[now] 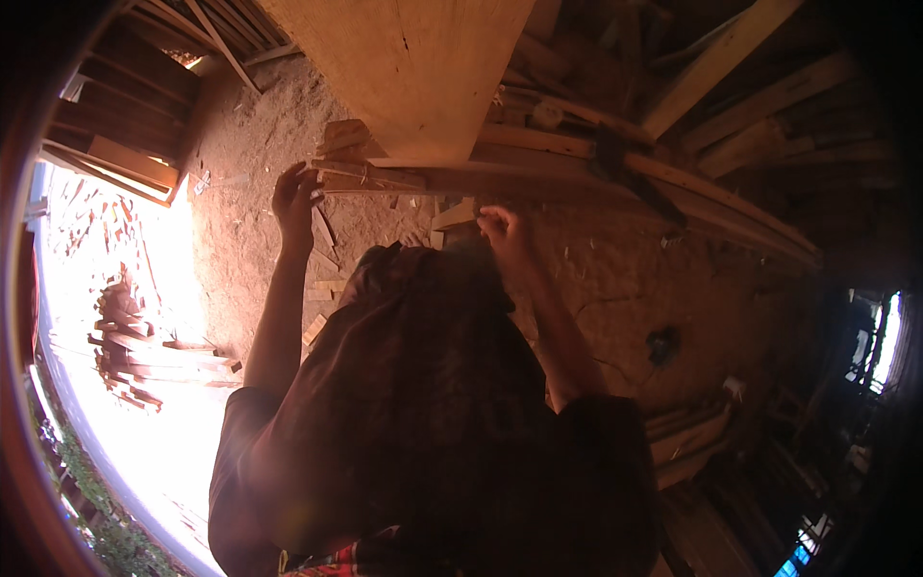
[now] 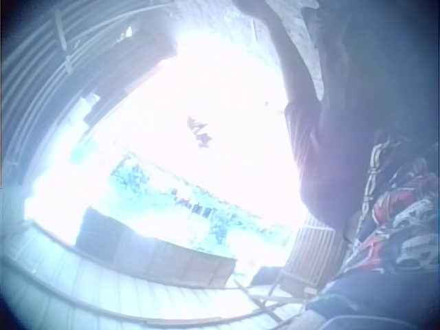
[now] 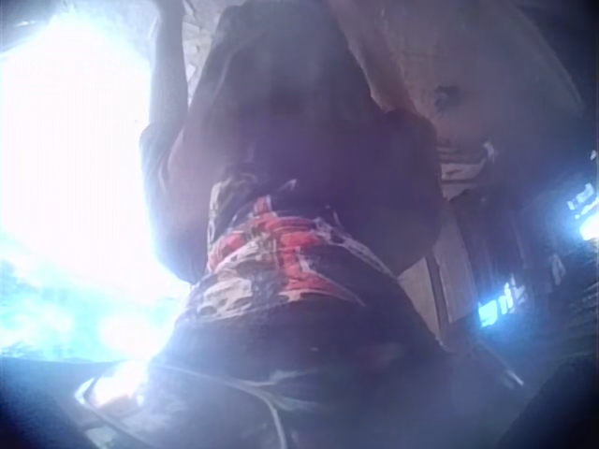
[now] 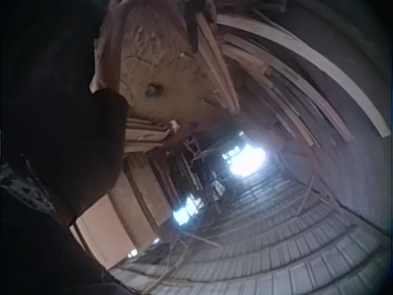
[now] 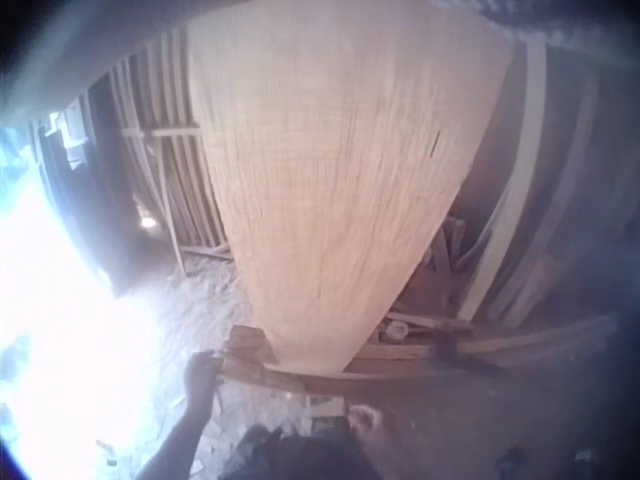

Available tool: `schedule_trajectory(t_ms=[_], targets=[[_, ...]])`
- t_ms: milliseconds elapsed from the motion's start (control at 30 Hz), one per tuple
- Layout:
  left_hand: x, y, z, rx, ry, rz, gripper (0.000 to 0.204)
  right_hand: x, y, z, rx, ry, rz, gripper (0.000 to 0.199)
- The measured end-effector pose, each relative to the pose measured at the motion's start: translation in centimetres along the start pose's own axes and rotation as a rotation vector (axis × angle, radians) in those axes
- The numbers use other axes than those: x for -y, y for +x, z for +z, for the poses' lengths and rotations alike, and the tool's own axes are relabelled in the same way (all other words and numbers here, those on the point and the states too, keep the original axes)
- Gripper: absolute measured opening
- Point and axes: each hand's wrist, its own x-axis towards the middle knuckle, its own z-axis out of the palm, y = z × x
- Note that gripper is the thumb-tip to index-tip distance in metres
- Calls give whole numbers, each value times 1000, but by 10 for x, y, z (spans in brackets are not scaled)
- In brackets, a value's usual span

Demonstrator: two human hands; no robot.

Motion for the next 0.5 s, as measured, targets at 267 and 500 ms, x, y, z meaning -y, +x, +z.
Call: schedule_trajectory(t_ms=[267,500], targets=[[-159,8,88,445,-128,374,64,79,55,-88,-183,201,8,37],[-152,9,119,486,-55,260,87,88,163,-91,-559,1095,-202,47]])
